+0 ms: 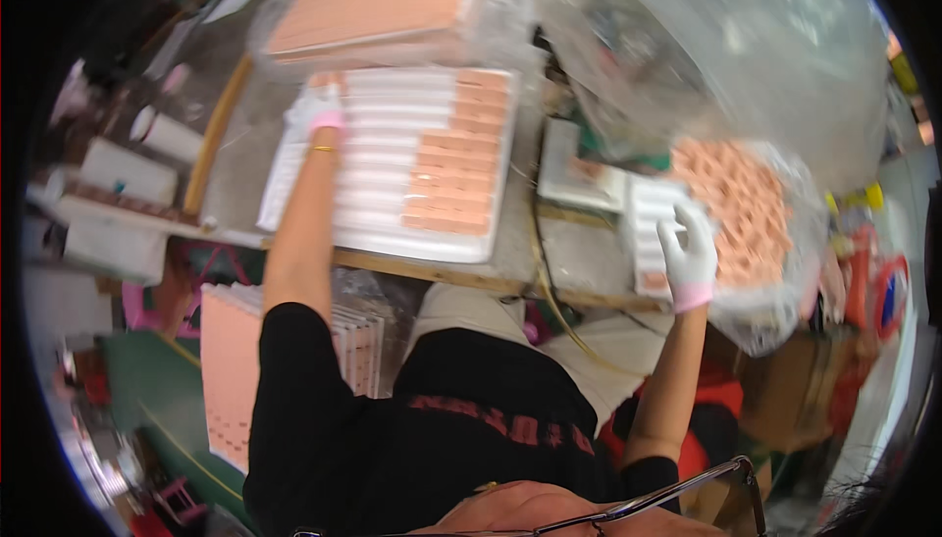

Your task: Organizing small pink industrial or product components into slotted white trays.

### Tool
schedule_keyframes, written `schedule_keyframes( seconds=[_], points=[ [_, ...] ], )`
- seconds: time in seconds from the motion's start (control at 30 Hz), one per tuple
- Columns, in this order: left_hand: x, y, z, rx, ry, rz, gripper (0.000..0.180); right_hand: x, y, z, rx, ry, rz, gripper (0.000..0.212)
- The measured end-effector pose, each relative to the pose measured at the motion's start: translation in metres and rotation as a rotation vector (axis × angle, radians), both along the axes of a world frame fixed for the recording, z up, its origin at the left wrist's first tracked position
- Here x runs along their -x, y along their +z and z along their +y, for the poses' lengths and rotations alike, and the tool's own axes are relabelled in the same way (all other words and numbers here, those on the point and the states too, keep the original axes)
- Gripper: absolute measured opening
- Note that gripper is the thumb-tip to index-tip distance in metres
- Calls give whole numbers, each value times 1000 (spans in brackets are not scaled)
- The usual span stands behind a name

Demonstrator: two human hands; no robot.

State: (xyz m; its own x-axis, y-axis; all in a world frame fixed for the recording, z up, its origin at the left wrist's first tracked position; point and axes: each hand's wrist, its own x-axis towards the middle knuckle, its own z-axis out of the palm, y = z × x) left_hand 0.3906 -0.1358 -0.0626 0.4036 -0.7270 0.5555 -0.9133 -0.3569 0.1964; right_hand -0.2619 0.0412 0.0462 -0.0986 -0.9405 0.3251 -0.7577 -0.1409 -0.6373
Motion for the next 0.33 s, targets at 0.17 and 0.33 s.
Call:
schedule_keyframes(
  seconds=[0.17, 0.33],
  points=[
    [71, 64, -9, -328, 174, -3, 53, 41, 8, 38, -247, -105, 124, 23],
    [-7, 4, -45, 100, -350, 557, 50, 36, 11, 68, -362, -38, 179, 30]
  ],
)
